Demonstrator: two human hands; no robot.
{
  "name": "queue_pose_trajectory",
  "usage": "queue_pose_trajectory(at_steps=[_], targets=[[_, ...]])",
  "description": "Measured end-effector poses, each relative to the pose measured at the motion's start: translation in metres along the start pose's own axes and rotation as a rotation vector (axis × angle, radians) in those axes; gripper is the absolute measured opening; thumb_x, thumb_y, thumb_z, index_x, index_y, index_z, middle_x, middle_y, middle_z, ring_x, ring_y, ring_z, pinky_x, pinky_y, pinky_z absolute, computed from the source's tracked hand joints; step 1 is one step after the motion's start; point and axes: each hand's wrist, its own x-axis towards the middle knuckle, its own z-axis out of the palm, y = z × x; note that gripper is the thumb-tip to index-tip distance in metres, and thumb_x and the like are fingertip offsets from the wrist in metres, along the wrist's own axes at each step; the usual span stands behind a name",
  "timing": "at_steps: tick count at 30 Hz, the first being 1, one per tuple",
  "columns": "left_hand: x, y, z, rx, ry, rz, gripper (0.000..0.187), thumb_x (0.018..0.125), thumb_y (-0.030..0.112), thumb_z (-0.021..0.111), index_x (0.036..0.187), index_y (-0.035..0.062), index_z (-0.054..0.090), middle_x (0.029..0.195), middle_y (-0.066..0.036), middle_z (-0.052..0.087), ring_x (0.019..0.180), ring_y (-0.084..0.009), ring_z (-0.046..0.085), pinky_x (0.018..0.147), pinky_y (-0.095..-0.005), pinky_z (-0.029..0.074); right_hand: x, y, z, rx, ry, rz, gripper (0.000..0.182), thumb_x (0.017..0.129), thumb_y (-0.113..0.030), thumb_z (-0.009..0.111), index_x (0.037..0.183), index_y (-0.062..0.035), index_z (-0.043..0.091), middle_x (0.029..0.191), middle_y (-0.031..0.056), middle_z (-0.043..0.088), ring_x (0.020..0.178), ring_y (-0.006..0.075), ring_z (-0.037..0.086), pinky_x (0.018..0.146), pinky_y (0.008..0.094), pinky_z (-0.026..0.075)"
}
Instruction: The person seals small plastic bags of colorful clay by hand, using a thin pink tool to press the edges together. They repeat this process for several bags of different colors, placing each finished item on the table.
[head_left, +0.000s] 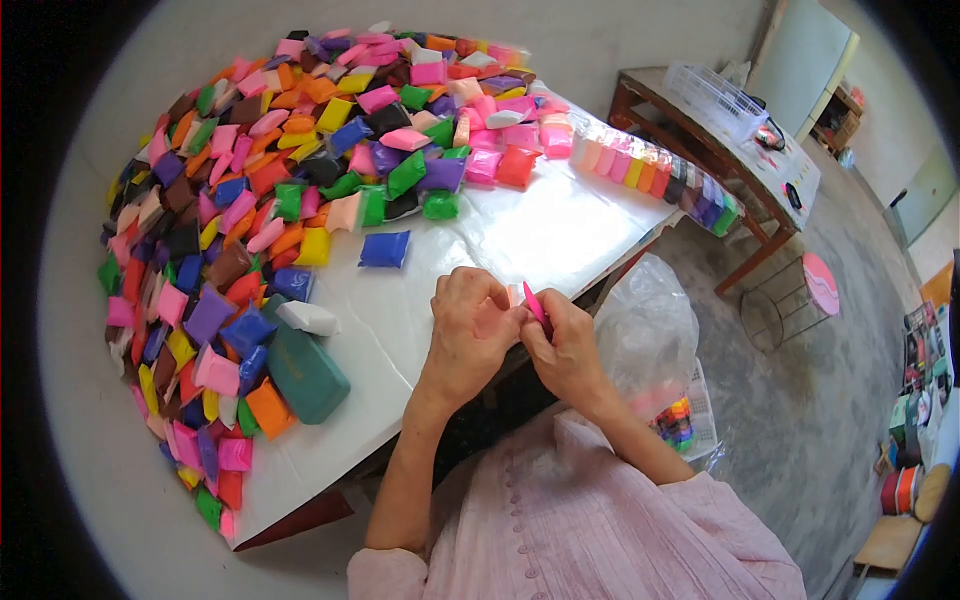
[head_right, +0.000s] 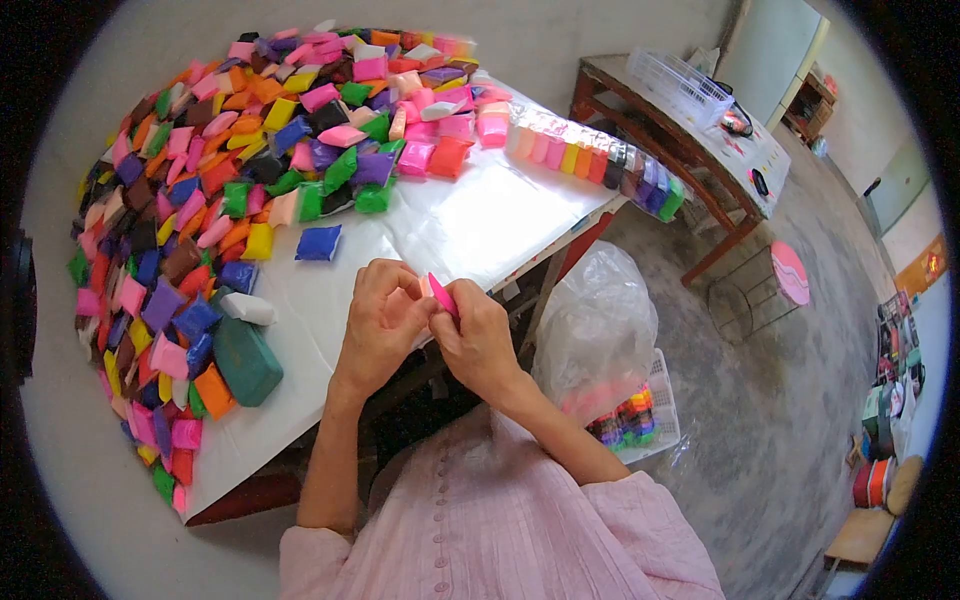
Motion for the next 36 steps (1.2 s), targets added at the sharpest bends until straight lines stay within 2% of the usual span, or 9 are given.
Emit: queue_pose_trajectory(at_steps=[2, 7, 17, 20, 26, 29, 36], targets=[[0.001, 0.0, 0.002, 0.005, -0.017, -0.008, 0.017, 0.08, 0.007, 0.07, 0.087, 0.0023, 0.055, 0.091, -0.009, 0.056, 0.091, -0.027, 0.052, 0.082, -0.0371, 0.042, -0.003, -0.001, -0.001, -0.018, -0.009, 0.0, 0.013, 0.086, -0.008, 0.058, 0.082, 0.0011, 0.05, 0.074, 0.0223, 0.054, 0.066, 0.0416, 0.056, 0.059, 0.0451, 0.043], [0.002, -0.004, 0.004, -0.005, -0.038, -0.037, 0.013, 0.08, 0.007, 0.068, 0.085, 0.0031, 0.056, 0.085, -0.009, 0.057, 0.085, -0.0268, 0.053, 0.08, -0.0373, 0.042, -0.009, -0.004, 0.002, -0.049, 0.02, 0.05, 0.012, 0.086, -0.009, 0.06, 0.085, 0.0003, 0.052, 0.078, 0.0223, 0.057, 0.07, 0.0423, 0.059, 0.061, 0.0469, 0.045], [0.002, -0.001, 0.008, 0.046, -0.049, -0.067, 0.014, 0.076, 0.007, 0.067, 0.083, 0.0041, 0.055, 0.086, -0.009, 0.058, 0.085, -0.0281, 0.053, 0.08, -0.0392, 0.041, -0.013, -0.006, 0.0, -0.242, 0.0, 0.1, 0.02, 0.088, -0.019, 0.061, 0.085, -0.0002, 0.054, 0.083, 0.0212, 0.059, 0.073, 0.0422, 0.06, 0.064, 0.0495, 0.047], [0.003, 0.0, 0.008, 0.066, -0.053, -0.059, 0.014, 0.076, 0.007, 0.067, 0.084, 0.0041, 0.055, 0.085, -0.009, 0.057, 0.085, -0.0288, 0.053, 0.08, -0.0396, 0.041, -0.011, -0.009, -0.011, -0.266, -0.014, 0.152, 0.019, 0.089, -0.019, 0.061, 0.084, -0.0017, 0.056, 0.083, 0.0189, 0.059, 0.072, 0.0404, 0.06, 0.064, 0.0479, 0.047], [0.002, 0.004, 0.012, 0.147, -0.029, -0.005, 0.015, 0.076, 0.006, 0.067, 0.084, 0.0048, 0.055, 0.088, -0.009, 0.056, 0.088, -0.0299, 0.052, 0.082, -0.0403, 0.04, -0.011, 0.001, -0.03, -0.618, 0.145, -0.236, 0.012, 0.086, -0.015, 0.064, 0.093, -0.0055, 0.064, 0.077, 0.0077, 0.055, 0.07, 0.0266, 0.055, 0.062, 0.0383, 0.043], [0.002, 0.005, 0.015, 0.193, -0.023, 0.051, 0.015, 0.075, 0.006, 0.066, 0.085, 0.0056, 0.055, 0.092, -0.009, 0.056, 0.09, -0.0293, 0.052, 0.082, -0.0409, 0.039, -0.009, 0.0, -0.032, -0.673, 0.13, -0.332, 0.015, 0.083, -0.014, 0.067, 0.096, -0.0068, 0.065, 0.076, 0.0048, 0.054, 0.071, 0.0231, 0.052, 0.062, 0.0357, 0.04], [0.001, 0.006, 0.016, 0.205, -0.022, 0.072, 0.014, 0.075, 0.005, 0.064, 0.086, 0.0062, 0.055, 0.093, -0.008, 0.054, 0.092, -0.0283, 0.051, 0.08, -0.0419, 0.037, -0.007, 0.006, -0.024, -0.703, 0.11, -0.403, 0.017, 0.079, -0.012, 0.069, 0.096, -0.0082, 0.065, 0.078, 0.0039, 0.056, 0.072, 0.0219, 0.053, 0.063, 0.0354, 0.04]])
